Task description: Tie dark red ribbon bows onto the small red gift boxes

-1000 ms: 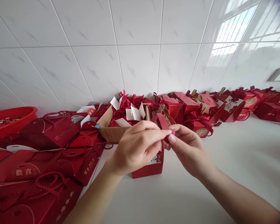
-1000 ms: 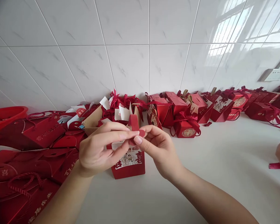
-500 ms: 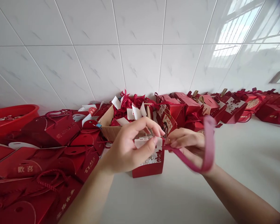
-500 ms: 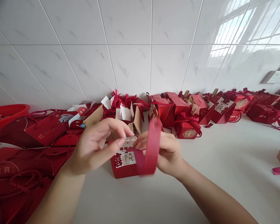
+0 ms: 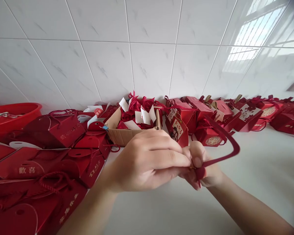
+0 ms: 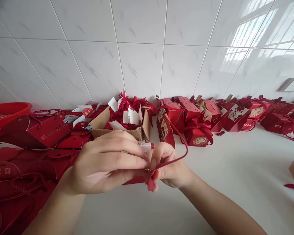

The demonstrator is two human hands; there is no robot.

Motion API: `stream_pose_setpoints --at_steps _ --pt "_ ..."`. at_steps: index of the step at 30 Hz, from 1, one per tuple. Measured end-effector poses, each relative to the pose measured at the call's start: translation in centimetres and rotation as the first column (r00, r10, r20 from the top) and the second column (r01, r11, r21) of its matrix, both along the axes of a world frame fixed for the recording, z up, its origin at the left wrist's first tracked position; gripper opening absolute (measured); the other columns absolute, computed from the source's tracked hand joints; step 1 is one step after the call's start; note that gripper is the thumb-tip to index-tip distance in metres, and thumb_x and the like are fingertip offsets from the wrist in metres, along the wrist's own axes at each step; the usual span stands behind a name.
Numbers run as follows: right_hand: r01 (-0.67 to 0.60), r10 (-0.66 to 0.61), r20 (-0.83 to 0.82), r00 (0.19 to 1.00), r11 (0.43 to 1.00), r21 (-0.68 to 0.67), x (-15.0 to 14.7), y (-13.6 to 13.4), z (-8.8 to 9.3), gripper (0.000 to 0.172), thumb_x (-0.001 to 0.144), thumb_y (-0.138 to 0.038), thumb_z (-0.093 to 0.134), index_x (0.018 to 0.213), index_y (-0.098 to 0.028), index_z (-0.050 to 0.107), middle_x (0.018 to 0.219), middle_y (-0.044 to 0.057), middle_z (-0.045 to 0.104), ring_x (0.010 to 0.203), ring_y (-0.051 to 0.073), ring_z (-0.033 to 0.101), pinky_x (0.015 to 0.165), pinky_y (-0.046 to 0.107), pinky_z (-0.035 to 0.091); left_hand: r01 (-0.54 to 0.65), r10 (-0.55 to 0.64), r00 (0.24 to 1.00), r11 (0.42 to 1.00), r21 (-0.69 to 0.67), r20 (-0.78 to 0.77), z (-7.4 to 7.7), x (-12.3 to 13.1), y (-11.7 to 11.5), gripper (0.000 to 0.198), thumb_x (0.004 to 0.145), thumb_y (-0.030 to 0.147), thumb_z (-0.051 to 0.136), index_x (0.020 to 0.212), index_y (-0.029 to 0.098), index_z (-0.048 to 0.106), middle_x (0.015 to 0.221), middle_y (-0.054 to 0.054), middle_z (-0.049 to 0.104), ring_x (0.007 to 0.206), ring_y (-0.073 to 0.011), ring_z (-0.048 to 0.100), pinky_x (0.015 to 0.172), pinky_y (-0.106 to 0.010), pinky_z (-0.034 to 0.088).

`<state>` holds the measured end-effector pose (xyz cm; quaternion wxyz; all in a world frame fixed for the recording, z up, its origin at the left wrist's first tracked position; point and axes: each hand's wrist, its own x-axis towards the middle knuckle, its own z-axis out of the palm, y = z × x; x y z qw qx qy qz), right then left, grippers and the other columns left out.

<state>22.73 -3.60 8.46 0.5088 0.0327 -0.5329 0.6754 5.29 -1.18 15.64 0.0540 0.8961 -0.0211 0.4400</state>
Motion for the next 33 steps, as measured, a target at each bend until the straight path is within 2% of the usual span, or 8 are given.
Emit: stream_pose_setpoints --at_steps 2,5,7,13,18,21,28,33 --pt "-0.044 0.045 0.012 0.999 0.994 -0.097 -0.3 -0.2 0.0 0.03 0.08 -0.032 0.074 0.069 -0.021 0.049 0.061 -0.01 0.065 0.034 0.003 0.054 0.038 0.01 0.037 -0.025 0.025 1.0 0.999 0.033 0.012 -0.1 0.0 0.0 0.005 0.083 0.017 0.067 0.087 0.014 0.069 0.084 -0.006 0.074 0.078 -0.0147 0.065 0.075 -0.03 0.054" --pt "-0.04 0.079 0.166 0.983 0.974 -0.224 -0.7 -0.5 -0.1 0.059 0.07 -0.053 0.076 0.062 -0.018 0.03 0.041 -0.011 0.053 0.024 0.003 0.041 0.035 0.012 0.031 -0.057 0.054 0.998 0.996 0.074 0.04 -0.2 0.1 -0.2 0.005 0.084 0.017 0.066 0.088 0.016 0.069 0.081 -0.005 0.073 0.077 -0.0147 0.064 0.072 -0.029 0.053" --pt "-0.033 0.089 0.224 0.971 0.97 -0.242 -0.9 -0.6 -0.2 0.067 0.066 -0.062 0.074 0.062 -0.018 0.024 0.034 -0.012 0.047 0.022 0.004 0.036 0.035 0.013 0.028 -0.073 0.07 0.997 0.993 0.092 0.039 -0.2 0.0 -0.4 0.006 0.085 0.017 0.064 0.089 0.017 0.068 0.081 -0.005 0.073 0.077 -0.0148 0.064 0.072 -0.029 0.053" --pt "-0.085 0.087 0.02 0.996 0.991 -0.108 -1.3 -0.8 -0.3 0.046 0.082 -0.043 0.067 0.067 -0.022 0.029 0.037 -0.015 0.039 0.018 0.001 0.024 0.031 0.01 0.022 -0.18 0.172 0.984 0.962 0.207 0.055 -0.4 0.1 -0.7 0.005 0.082 0.02 0.066 0.087 0.02 0.066 0.079 -0.001 0.073 0.079 -0.0166 0.066 0.074 -0.031 0.052" --pt "-0.111 0.102 -0.081 0.991 0.988 -0.111 -1.1 -0.8 0.2 0.026 0.083 -0.027 0.069 0.07 -0.025 0.046 0.051 -0.014 0.045 0.02 -0.002 0.025 0.028 0.009 0.02 -0.263 0.24 0.964 0.929 0.26 0.116 -1.3 0.3 -1.1 0.01 0.081 0.017 0.065 0.09 0.019 0.066 0.083 0.001 0.074 0.083 -0.0165 0.067 0.074 -0.031 0.049" --pt "-0.126 0.119 -0.097 0.988 0.989 -0.074 -1.1 -0.9 0.8 0.024 0.088 -0.022 0.063 0.069 -0.023 0.049 0.055 -0.012 0.044 0.021 -0.003 0.024 0.029 0.009 0.023 -0.278 0.254 0.959 0.927 0.25 0.125 -1.6 0.2 -1.3 0.013 0.082 0.017 0.063 0.094 0.018 0.067 0.085 0.001 0.074 0.081 -0.0158 0.067 0.072 -0.031 0.048" --pt "0.039 -0.043 -0.048 0.998 0.996 -0.081 -1.3 -1.2 1.5 0.032 0.086 -0.027 0.066 0.066 -0.02 0.042 0.049 -0.013 0.035 0.023 -0.004 0.018 0.033 0.009 0.024 -0.286 0.252 0.951 0.936 0.203 0.176 -1.7 0.8 -1.1 0.011 0.079 0.019 0.069 0.09 0.019 0.066 0.083 0.0 0.075 0.081 -0.0171 0.069 0.072 -0.031 0.05" --pt "0.268 -0.265 0.046 0.963 0.961 -0.073 -0.7 -0.6 1.4 0.026 0.081 -0.031 0.072 0.067 -0.023 0.051 0.047 -0.012 0.04 0.028 -0.001 0.02 0.038 0.015 0.029 -0.241 0.239 0.964 0.97 0.005 0.114 -1.0 0.8 -0.4 0.007 0.082 0.017 0.065 0.085 0.023 0.065 0.079 -0.001 0.073 0.077 -0.0165 0.067 0.074 -0.031 0.051"
